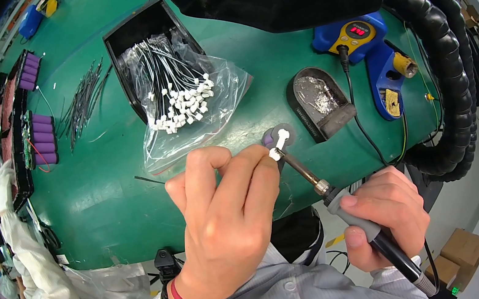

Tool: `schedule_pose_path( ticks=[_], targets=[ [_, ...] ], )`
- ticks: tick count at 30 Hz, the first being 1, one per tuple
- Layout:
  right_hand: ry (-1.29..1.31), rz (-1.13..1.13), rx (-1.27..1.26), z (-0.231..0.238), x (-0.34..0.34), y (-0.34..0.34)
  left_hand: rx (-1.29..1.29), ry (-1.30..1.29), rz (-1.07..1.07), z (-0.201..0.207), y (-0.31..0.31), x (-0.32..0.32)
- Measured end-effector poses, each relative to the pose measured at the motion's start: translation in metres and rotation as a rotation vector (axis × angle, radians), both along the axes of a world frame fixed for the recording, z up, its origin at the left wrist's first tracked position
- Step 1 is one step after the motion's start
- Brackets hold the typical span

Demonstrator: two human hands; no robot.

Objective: Soldering wires and components onto an electronic circuit board and battery assembly.

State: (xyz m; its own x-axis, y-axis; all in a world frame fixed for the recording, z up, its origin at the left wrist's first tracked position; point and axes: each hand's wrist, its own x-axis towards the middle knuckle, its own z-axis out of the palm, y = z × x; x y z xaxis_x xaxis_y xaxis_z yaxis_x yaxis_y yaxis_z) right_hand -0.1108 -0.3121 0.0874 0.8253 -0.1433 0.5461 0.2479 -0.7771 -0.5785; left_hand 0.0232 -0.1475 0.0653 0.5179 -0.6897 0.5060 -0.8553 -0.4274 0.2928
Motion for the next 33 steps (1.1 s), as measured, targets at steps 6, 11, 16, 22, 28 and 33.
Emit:
schedule_pose_path(
  ticks=[6, 11, 16, 22, 28, 33],
  targets=[
    [-0.047, -0.025, 0.119, -0.006, -0.010, 0.000, 0.003, -0.003, 0.002, 0.000, 0.002, 0.000],
    [-0.111, -0.041, 0.336, -0.034, -0.024, 0.020, 0.003, 0.017, -0.016, 0.002, 0.002, -0.002],
    [-0.055, -0.121, 0.239, -0.066, -0.031, 0.056, -0.002, 0.021, -0.028, 0.004, 0.001, -0.003],
    [-0.231, -0.233, 0.262, -0.095, 0.007, 0.102, -0.019, 0.023, 0.002, 0.007, 0.000, -0.004],
    [-0.390, -0.255, 0.252, -0.105, 0.028, 0.114, 0.013, 0.037, -0.029, 0.008, 0.004, -0.004],
    [-0.373, -0.303, 0.205, -0.107, 0.032, 0.109, 0.000, 0.036, -0.035, 0.008, 0.005, -0.002]
  ],
)
